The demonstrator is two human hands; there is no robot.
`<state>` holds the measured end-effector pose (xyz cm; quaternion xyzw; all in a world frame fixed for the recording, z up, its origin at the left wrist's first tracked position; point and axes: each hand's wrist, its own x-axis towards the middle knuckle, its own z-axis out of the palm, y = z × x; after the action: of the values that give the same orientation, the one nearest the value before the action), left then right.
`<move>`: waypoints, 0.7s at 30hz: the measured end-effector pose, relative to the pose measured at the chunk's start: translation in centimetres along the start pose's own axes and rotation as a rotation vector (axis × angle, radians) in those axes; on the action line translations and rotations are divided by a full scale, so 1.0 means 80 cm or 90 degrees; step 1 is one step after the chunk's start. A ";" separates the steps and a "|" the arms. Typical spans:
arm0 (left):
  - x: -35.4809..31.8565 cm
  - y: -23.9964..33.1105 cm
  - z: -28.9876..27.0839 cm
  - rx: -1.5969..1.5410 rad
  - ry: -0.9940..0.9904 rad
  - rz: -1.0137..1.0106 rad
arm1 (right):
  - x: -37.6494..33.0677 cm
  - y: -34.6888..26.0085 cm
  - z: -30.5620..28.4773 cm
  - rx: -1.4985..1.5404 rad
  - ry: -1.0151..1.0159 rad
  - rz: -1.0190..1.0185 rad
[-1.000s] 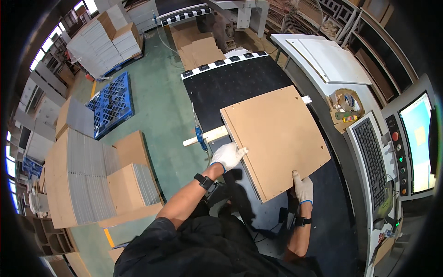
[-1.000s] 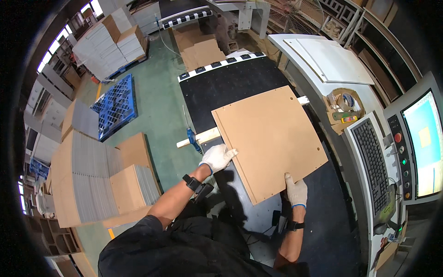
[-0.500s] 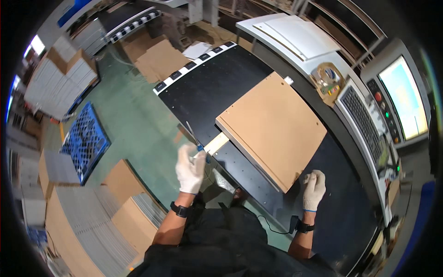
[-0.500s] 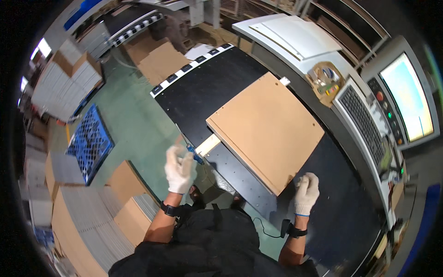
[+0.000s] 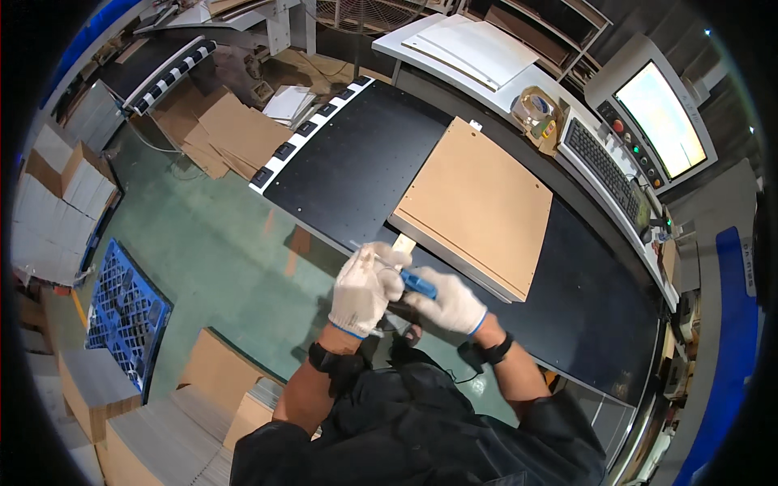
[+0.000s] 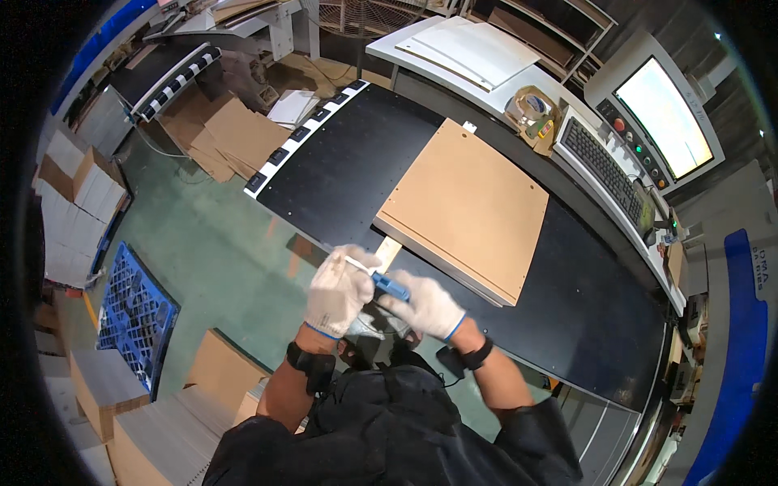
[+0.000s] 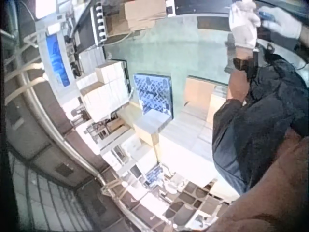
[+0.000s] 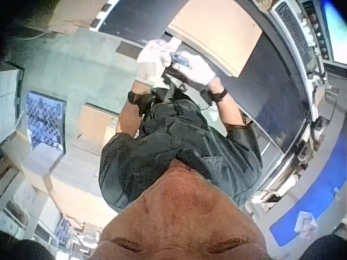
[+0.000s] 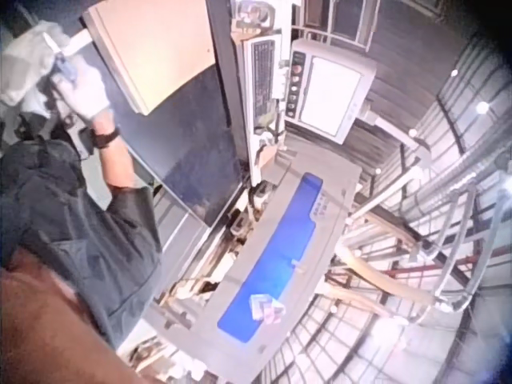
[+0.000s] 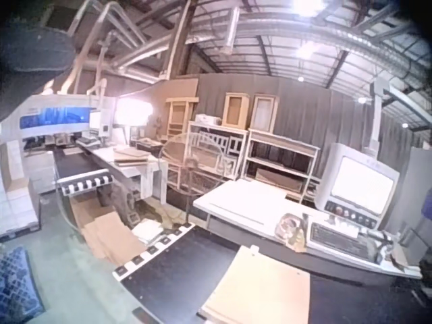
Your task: Transferring wooden furniture panels from a stack to a workbench and using a handheld applicator tool on them.
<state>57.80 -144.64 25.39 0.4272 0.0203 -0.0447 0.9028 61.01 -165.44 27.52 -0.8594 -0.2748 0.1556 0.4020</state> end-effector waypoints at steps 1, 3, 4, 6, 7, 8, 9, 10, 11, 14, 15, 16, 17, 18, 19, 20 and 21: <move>0.006 -0.005 0.002 -0.098 0.045 -0.043 | 0.005 -0.009 -0.019 -0.084 0.010 0.071; 0.011 -0.030 -0.022 -0.147 0.072 -0.096 | 0.027 -0.010 -0.070 -0.213 0.052 0.146; 0.012 -0.045 -0.050 -0.155 0.071 -0.097 | 0.040 0.002 -0.096 -0.262 0.084 0.153; 0.005 -0.067 -0.090 -0.405 -0.082 -0.287 | 0.069 -0.009 -0.145 -0.481 -0.020 0.225; -0.007 -0.049 -0.069 -0.155 0.030 -0.297 | 0.071 -0.017 -0.158 -0.486 -0.017 0.243; -0.019 -0.057 -0.078 -0.158 0.030 -0.297 | 0.079 -0.030 -0.163 -0.506 -0.045 0.208; -0.034 -0.067 -0.095 -0.081 0.025 -0.277 | 0.084 -0.042 -0.169 -0.528 -0.070 0.176; -0.053 -0.080 -0.118 -0.002 0.026 -0.257 | 0.091 -0.048 -0.169 -0.529 -0.073 0.174; -0.074 -0.100 -0.143 -0.002 0.062 -0.249 | 0.098 -0.055 -0.168 -0.551 -0.105 0.159; -0.118 -0.128 -0.189 0.095 0.237 -0.300 | 0.118 -0.039 -0.187 -0.595 -0.114 0.151; -0.147 -0.159 -0.223 0.019 0.289 -0.280 | 0.130 -0.026 -0.202 -0.623 -0.070 0.166; -0.173 -0.190 -0.258 -0.054 0.336 -0.257 | 0.142 -0.009 -0.219 -0.649 -0.025 0.183; -0.209 -0.240 -0.320 -0.057 0.339 -0.268 | 0.158 0.014 -0.242 -0.662 0.013 0.194; -0.249 -0.286 -0.379 -0.061 0.351 -0.274 | 0.181 0.037 -0.262 -0.671 0.047 0.196; -0.309 -0.329 -0.429 0.487 0.167 -0.268 | 0.211 0.051 -0.271 -0.669 0.070 0.168; -0.367 -0.368 -0.468 1.051 0.066 -0.192 | 0.243 0.064 -0.272 -0.664 0.088 0.144; -0.365 -0.356 -0.439 1.170 -0.073 -0.231 | 0.246 0.079 -0.287 -0.671 0.092 0.167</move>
<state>25.98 -133.60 -16.65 0.9602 -0.0011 -0.2046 0.1901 90.18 -170.90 36.15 -0.9800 -0.1779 -0.0134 -0.0879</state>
